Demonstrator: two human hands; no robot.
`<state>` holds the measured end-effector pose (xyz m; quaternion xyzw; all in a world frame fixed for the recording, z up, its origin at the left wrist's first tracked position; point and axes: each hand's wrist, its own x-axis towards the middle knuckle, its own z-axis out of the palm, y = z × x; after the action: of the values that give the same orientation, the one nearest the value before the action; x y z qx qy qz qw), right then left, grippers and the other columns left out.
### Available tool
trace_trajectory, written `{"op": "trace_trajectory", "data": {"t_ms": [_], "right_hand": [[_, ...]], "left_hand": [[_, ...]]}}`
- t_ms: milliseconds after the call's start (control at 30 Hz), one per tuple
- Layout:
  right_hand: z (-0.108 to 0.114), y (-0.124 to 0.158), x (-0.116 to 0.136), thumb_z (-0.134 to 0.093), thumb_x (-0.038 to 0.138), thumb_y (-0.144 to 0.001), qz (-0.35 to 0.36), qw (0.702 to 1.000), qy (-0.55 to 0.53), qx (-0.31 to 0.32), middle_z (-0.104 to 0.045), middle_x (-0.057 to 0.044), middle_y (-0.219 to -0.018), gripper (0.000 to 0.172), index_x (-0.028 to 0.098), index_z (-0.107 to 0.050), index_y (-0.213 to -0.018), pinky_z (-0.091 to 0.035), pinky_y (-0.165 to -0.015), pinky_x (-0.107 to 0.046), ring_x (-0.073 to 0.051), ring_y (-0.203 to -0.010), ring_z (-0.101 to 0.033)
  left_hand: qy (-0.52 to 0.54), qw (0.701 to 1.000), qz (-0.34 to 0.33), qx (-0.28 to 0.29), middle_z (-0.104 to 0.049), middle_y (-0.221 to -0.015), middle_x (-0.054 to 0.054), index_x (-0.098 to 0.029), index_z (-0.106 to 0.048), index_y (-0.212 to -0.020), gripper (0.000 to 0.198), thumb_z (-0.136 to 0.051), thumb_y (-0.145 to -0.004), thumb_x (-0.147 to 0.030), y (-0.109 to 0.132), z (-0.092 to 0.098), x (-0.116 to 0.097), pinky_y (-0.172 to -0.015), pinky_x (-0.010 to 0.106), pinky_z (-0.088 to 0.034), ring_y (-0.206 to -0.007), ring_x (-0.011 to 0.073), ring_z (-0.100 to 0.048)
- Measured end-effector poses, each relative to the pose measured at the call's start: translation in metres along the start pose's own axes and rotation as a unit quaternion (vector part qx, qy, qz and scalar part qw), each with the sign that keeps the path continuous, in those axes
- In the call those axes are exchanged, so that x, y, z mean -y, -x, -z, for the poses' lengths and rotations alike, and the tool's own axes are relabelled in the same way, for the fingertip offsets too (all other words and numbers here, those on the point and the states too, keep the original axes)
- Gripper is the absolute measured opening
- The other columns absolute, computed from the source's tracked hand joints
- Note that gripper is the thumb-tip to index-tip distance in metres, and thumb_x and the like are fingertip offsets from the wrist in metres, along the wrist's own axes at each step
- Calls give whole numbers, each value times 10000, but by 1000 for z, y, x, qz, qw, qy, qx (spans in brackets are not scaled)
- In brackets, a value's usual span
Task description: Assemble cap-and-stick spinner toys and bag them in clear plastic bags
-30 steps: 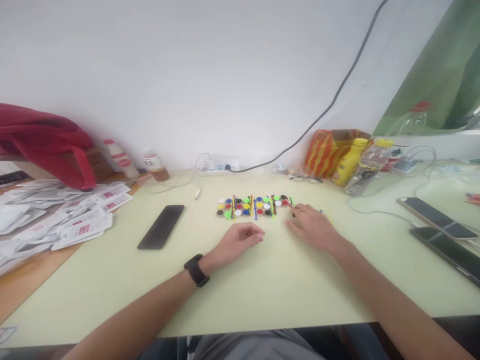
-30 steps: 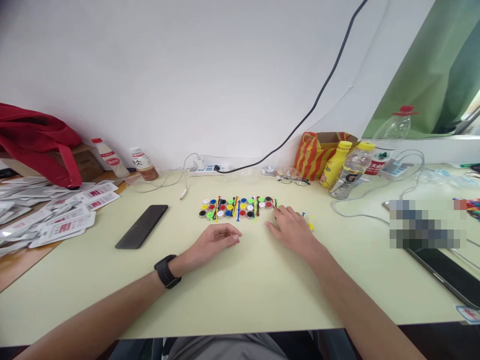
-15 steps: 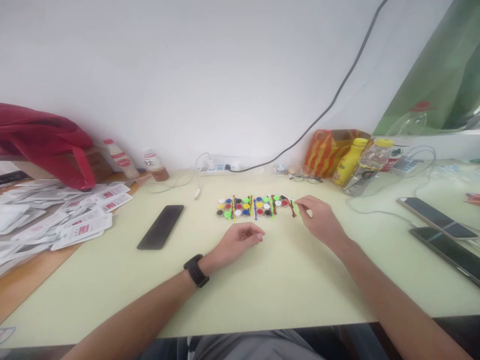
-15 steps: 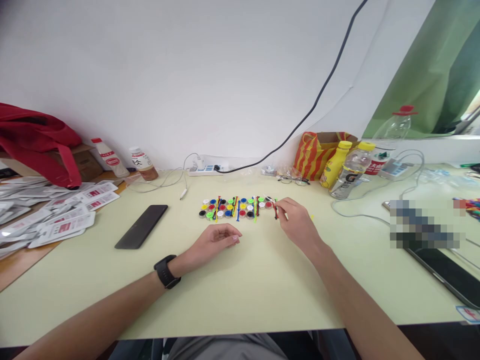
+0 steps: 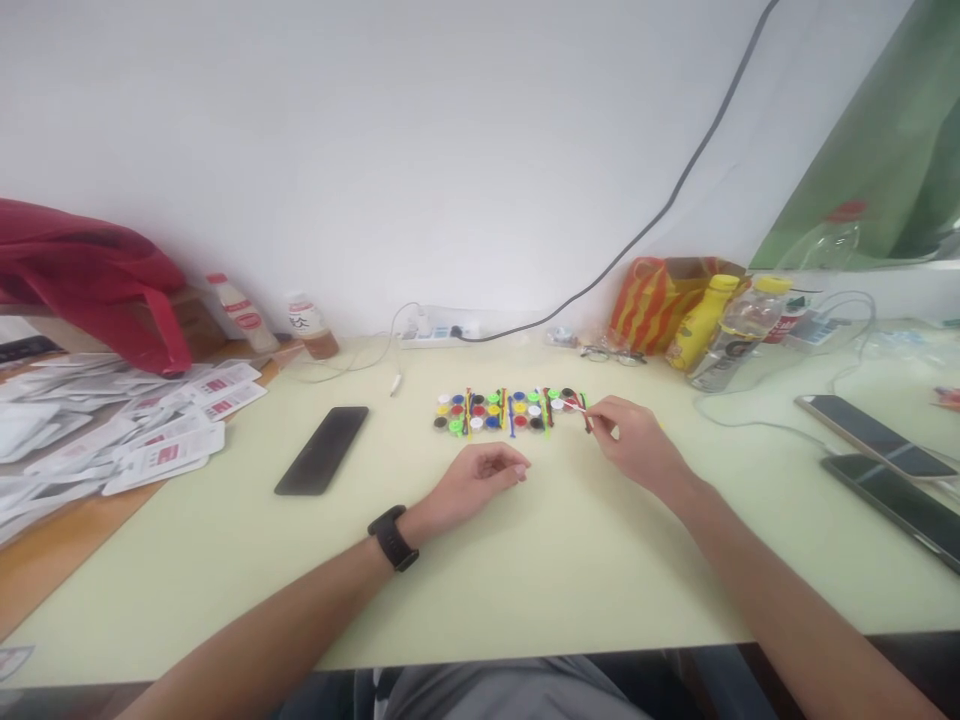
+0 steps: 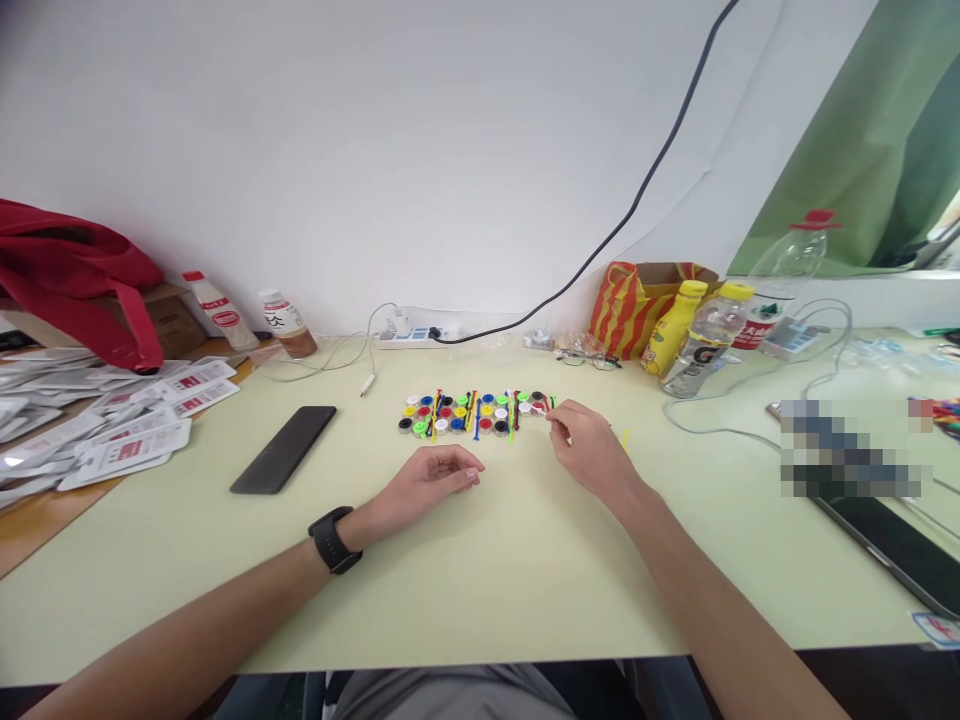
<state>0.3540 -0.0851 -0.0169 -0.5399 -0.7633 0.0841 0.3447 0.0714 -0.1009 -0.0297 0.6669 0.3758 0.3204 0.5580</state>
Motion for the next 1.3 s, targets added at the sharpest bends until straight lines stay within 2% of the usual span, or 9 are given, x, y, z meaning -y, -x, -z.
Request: {"op": "trace_trajectory", "data": {"t_ms": [267, 500, 667, 800, 900, 1167, 1300], "right_hand": [[0, 0, -4, -496, 179, -904, -8, 1000, 13, 1, -686, -59, -835, 167, 211, -651, -850, -481, -687, -331, -201, -683, -621], [-1, 0, -6, -466, 154, -910, -3, 999, 36, 8, -691, -61, -832, 201, 217, -646, -845, -472, -693, -328, -207, -694, -625], [-3, 0, -9, -431, 152, -937, -17, 998, 57, 25, -701, -62, -891, 268, 219, -684, -995, -465, -702, -329, -214, -736, -637], [-5, 0, -13, -441, 138, -923, -21, 996, 76, 39, -706, -65, -932, 264, 217, -693, -928, -459, -709, -326, -203, -735, -642], [-4, 0, -13, -472, 141, -905, -14, 995, 92, 21, -710, -64, -929, 222, 221, -678, -914, -447, -696, -322, -213, -767, -646], [2, 1, -6, -483, 130, -870, -6, 994, 102, -39, -662, -48, -821, 160, 222, -600, -810, -408, -658, -321, -205, -697, -587], [5, 1, -1, -463, 131, -889, -3, 994, 88, -66, -628, -43, -767, 188, 224, -554, -752, -395, -655, -321, -202, -693, -577]], "left_hand": [[2, 1000, 0, 1, -730, -960, 85, -164, -761, -995, 302, -736, -915, -454, 0, 1, 2, -805, 296, -516, -902, 193, -662], [-2, 1000, -5, -2, -737, -951, 90, -165, -769, -987, 315, -742, -903, -467, 0, 1, 1, -804, 313, -532, -897, 206, -667], [-2, 1000, -6, 0, -738, -942, 91, -162, -768, -979, 320, -745, -899, -471, -1, 1, 1, -792, 303, -532, -890, 203, -669], [-1, 1000, -4, 0, -736, -940, 86, -163, -766, -979, 307, -745, -903, -460, -1, 0, 1, -797, 299, -525, -891, 197, -668], [-5, 1000, -5, -2, -740, -945, 85, -168, -769, -981, 305, -743, -904, -462, 0, 0, 1, -794, 300, -525, -889, 198, -669], [-9, 1000, -8, -3, -737, -941, 80, -170, -765, -979, 298, -737, -909, -458, 0, 1, 2, -788, 299, -521, -880, 194, -665], [-17, 1000, -8, -2, -736, -955, 76, -174, -759, -997, 289, -725, -921, -450, -1, 0, 3, -793, 298, -516, -880, 190, -663]]}}
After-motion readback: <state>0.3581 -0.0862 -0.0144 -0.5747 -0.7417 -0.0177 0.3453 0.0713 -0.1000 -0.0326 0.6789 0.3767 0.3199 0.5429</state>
